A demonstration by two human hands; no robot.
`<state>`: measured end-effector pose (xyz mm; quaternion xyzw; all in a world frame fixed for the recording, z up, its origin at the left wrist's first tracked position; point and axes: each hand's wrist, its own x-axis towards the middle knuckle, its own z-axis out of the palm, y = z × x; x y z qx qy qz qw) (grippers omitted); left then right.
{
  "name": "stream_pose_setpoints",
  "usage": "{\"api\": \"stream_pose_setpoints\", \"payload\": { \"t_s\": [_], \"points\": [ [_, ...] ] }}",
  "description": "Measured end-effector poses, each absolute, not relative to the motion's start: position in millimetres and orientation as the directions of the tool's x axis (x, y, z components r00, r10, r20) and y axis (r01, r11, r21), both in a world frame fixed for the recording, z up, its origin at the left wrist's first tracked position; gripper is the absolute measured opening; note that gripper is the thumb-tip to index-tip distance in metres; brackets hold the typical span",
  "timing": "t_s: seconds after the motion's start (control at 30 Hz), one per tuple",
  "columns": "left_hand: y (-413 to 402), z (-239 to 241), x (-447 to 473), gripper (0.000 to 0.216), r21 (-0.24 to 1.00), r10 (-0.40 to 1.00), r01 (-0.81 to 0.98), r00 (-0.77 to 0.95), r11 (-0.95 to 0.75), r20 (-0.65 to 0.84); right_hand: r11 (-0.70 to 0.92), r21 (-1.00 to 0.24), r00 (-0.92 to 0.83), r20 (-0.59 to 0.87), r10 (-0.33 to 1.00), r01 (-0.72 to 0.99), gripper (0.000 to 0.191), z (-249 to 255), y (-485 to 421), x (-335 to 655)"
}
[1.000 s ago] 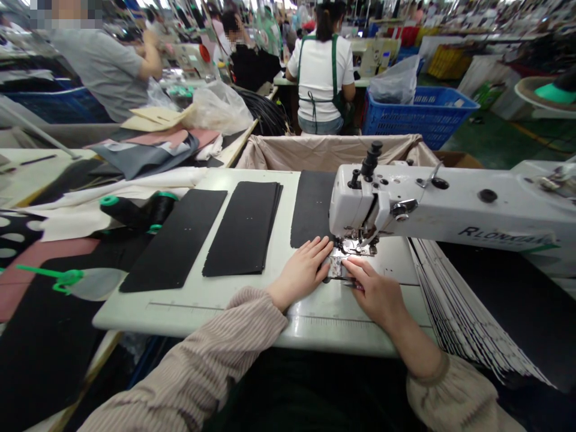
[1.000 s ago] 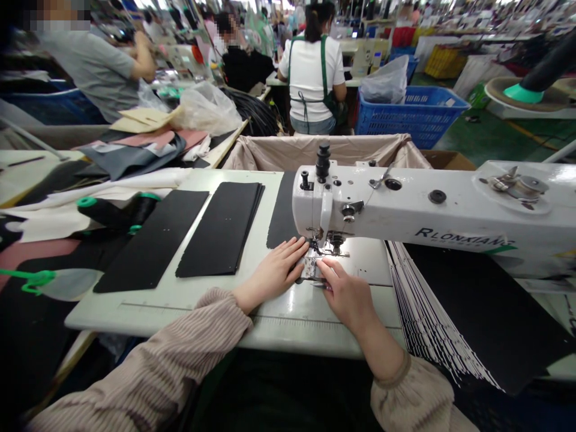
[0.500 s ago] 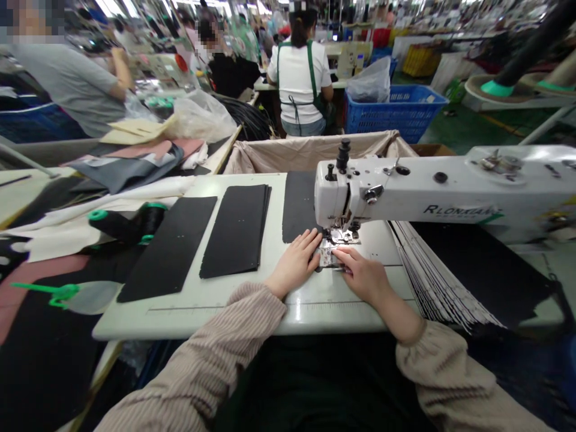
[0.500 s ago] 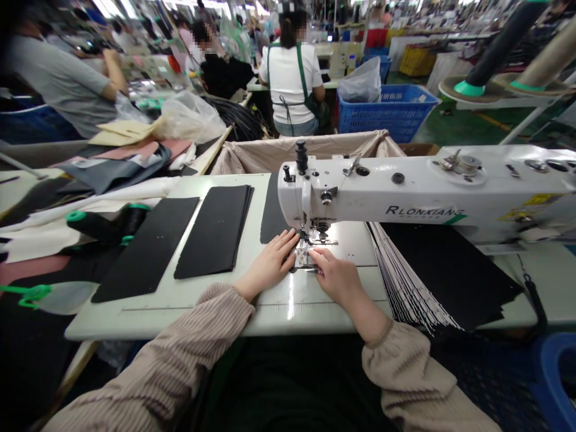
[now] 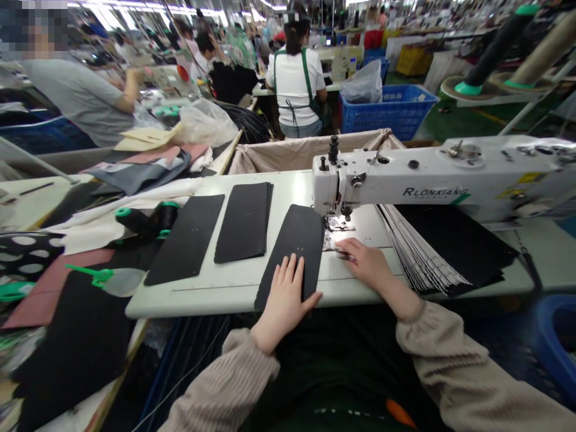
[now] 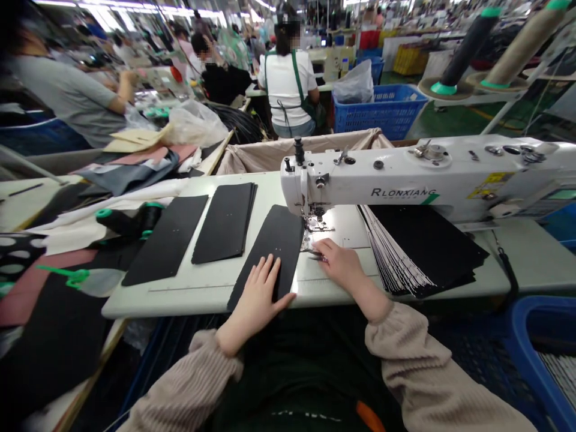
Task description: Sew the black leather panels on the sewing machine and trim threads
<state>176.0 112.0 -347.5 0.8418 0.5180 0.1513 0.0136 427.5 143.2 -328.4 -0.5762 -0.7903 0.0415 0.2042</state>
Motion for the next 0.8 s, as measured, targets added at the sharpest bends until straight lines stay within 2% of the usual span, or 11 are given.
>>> {"api": "stream_pose_setpoints", "payload": {
  "t_s": [0.13, 0.27, 0.37, 0.53, 0.63, 0.7, 0.8],
  "points": [
    [50, -347, 129, 0.085, 0.179, 0.866, 0.848, 0.487, -0.499, 0.112, 0.391, -0.409, -0.314, 0.245, 0.917, 0.824, 0.051, -330, 99, 431],
    [39, -336, 110, 0.090, 0.227, 0.779, 0.758, 0.628, -0.612, 0.004, 0.344, -0.537, -0.276, 0.205, 0.939, 0.770, 0.056, -340, 64, 436],
    [55, -337, 121, 0.084, 0.223, 0.759, 0.736, 0.651, -0.639, 0.028, 0.238, -0.621, -0.145, 0.197, 0.970, 0.747, 0.048, -343, 53, 448],
    [79, -343, 180, 0.059, 0.187, 0.784, 0.762, 0.588, -0.620, 0.200, 0.128, -0.768, 0.156, 0.285, 0.946, 0.628, 0.037, -343, 39, 476],
    [85, -340, 227, 0.059, 0.262, 0.734, 0.685, 0.631, -0.679, 0.252, 0.009, -0.778, 0.257, 0.218, 0.941, 0.628, 0.034, -348, 23, 487],
    [88, -341, 255, 0.055, 0.308, 0.691, 0.620, 0.671, -0.722, 0.269, -0.083, -0.733, 0.288, 0.159, 0.944, 0.675, 0.031, -353, 14, 489],
    [93, -347, 285, 0.036, 0.310, 0.648, 0.571, 0.703, -0.760, 0.294, -0.171, -0.643, 0.301, 0.098, 0.949, 0.746, 0.029, -358, 3, 488]
  ]
}}
